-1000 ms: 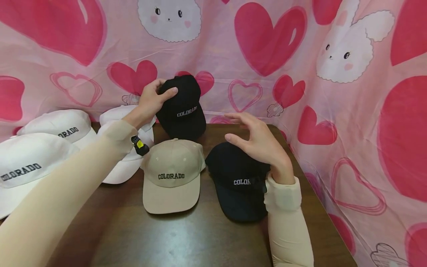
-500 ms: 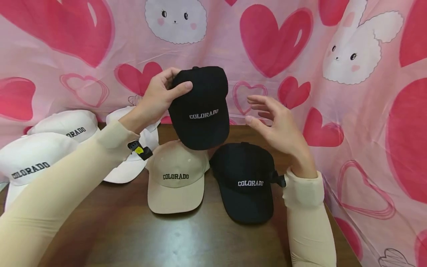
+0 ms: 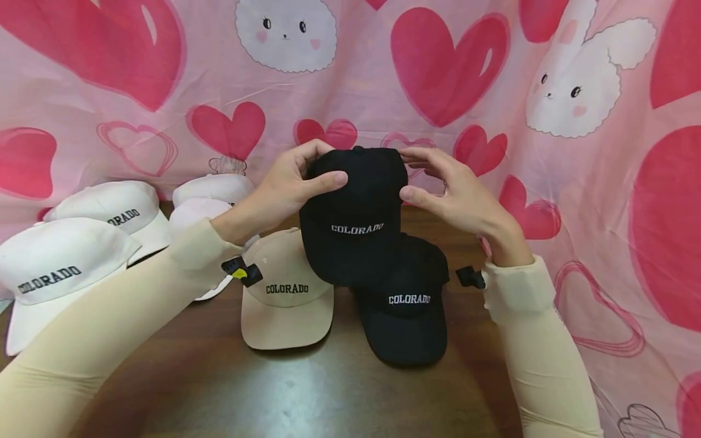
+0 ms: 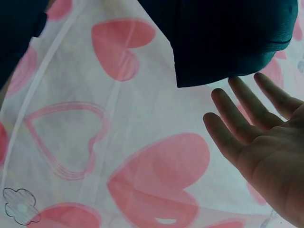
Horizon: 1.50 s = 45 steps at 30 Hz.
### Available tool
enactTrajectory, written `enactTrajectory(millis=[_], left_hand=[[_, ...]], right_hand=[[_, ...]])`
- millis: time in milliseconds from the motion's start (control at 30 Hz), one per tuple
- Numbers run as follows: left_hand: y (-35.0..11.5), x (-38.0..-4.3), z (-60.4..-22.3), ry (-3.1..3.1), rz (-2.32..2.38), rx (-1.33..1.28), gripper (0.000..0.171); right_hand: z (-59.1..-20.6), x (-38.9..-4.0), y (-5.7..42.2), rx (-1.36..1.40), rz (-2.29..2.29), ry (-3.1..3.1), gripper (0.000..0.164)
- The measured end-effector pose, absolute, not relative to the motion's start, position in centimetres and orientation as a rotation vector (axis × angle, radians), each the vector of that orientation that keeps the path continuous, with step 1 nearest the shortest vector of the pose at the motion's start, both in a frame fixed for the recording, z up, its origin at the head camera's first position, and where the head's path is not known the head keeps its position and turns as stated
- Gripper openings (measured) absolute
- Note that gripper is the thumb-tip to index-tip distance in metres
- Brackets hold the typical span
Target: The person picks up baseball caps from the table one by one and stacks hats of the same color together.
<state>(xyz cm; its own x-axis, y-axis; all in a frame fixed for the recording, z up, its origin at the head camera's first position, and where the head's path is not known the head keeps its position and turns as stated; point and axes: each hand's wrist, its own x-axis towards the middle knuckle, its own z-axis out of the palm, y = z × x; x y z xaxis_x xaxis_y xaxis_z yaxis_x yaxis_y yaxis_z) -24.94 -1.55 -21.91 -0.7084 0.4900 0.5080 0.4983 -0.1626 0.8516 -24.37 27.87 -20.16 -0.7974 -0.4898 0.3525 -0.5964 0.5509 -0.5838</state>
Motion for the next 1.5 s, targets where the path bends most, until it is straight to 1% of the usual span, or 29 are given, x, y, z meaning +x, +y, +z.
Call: enactTrajectory(millis=[167,267,333,500,633,800,933,1067,1300,1400,1500], left_hand=[[-1.2,-24.7,-22.7,-2.048,-2.080,-1.243,0.018],[-1.1,-24.5,-23.0,-2.085,-2.070,-1.254,0.018],[-1.0,-24.3,-23.2,-2.105,-2.071,-1.265,0.018],[-0.7,-23.8,-23.7,-2.130,-2.100,-1.299,0.019],[-0.5,-23.6,-24.1,-2.167,-2.139,-1.298,0.021],[-0.5,-23.5,-24.4,-2.234,-2.167,-1.237,0.023],[-0.4,-23.4,-24.5,-2.284,-2.141,-1.235,0.025],[-0.5,-23.5,-24.7,-2.312,-2.109,-1.327,0.030],[0.0,-23.7,-25.4,-2.217,-2.163,-1.595,0.039],[0.4,-23.5,-25.8,-2.217,-2.213,-1.597,0.040],[0.9,-23.4,-26.0,-2.252,-2.263,-1.541,0.042]], right_hand=[[-20.9,-24.6,28.3,0.908,1.119,-2.698,0.068],[-21.2,-24.7,28.6,0.917,1.137,-2.736,0.066],[-21.6,-24.7,28.8,0.939,1.158,-2.756,0.061],[-22.7,-25.0,28.9,1.033,1.293,-2.747,0.042],[-23.1,-25.0,29.0,1.104,1.374,-2.739,0.035],[-23.1,-24.9,29.1,1.175,1.436,-2.729,0.031],[-23.1,-24.6,29.6,1.165,1.459,-2.751,0.030],[-23.1,-24.3,30.3,1.135,1.450,-2.805,0.029],[-22.8,-23.9,31.8,1.177,1.449,-2.860,0.026],[-22.7,-23.9,32.4,1.187,1.451,-2.905,0.025],[-22.8,-23.9,33.1,1.156,1.425,-2.957,0.024]])
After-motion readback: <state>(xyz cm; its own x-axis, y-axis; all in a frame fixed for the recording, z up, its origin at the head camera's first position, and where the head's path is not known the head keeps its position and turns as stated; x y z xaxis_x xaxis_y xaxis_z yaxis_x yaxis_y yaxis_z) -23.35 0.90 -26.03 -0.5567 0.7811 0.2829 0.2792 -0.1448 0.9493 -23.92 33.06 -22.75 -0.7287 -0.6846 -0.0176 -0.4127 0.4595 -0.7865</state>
